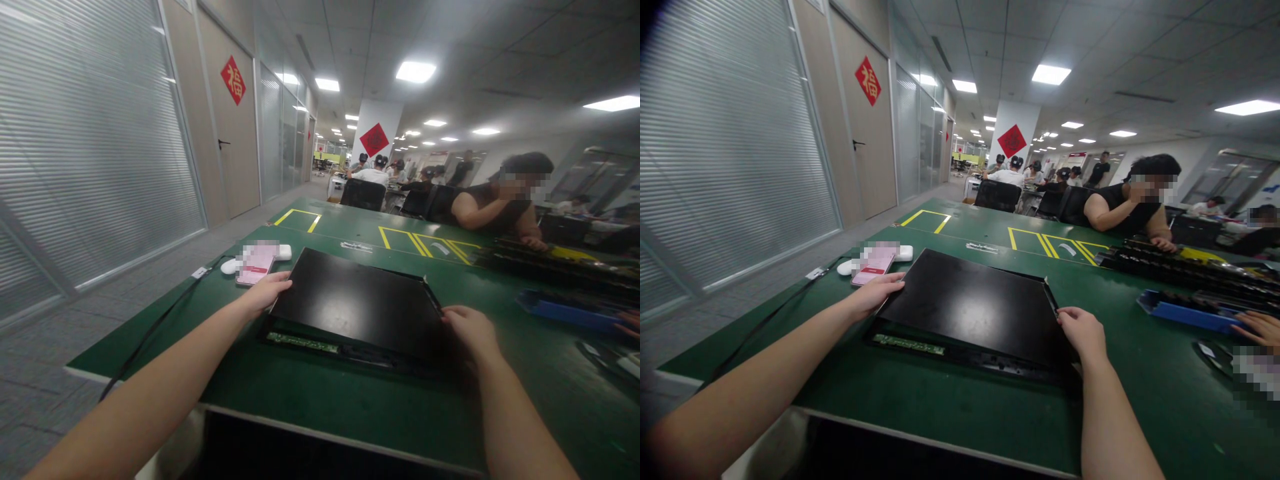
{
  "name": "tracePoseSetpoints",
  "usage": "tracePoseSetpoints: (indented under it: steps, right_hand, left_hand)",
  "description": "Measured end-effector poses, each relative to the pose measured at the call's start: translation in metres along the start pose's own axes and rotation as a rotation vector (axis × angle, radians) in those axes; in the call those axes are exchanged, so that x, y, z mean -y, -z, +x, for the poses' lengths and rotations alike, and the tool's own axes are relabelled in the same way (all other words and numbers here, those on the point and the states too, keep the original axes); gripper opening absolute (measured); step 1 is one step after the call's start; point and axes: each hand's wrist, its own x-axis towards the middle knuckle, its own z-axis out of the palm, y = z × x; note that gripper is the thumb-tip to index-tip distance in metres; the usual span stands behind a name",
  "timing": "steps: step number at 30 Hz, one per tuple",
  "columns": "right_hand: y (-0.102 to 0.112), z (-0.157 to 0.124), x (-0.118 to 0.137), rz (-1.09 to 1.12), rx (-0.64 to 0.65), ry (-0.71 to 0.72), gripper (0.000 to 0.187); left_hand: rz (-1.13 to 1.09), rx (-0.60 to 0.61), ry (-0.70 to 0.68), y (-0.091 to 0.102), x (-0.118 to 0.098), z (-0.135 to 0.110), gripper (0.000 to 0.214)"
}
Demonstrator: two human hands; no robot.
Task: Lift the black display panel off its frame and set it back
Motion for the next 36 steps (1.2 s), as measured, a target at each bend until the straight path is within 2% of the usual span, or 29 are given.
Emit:
tracePoseSetpoints:
  steps: [8,17,22,36]
  right_hand:
    - [0.0026,-0.0055,0.0049,0.046,0.004,-0.019,0.030]
    - [0.0017,-0.0009,0.0031,0.015,-0.022,-0.004,0.030]
    - [0.0024,-0.0008,0.0027,0.013,-0.012,-0.011,0.029]
    - [0.0026,-0.0012,0.0039,0.008,0.000,-0.021,0.030]
  left_hand:
    - [-0.089,-0.040,0.054,-0.0048,-0.0034,-0.0020,0.041]
    - [-0.035,-0.115,0.038,-0.0022,0.0013,0.0025,0.050]
    - [-0.018,-0.099,0.030,-0.0011,0.0029,0.0036,0.043]
    - [-0.005,-0.074,0.000,-0.0008,0.0044,0.0030,0.040]
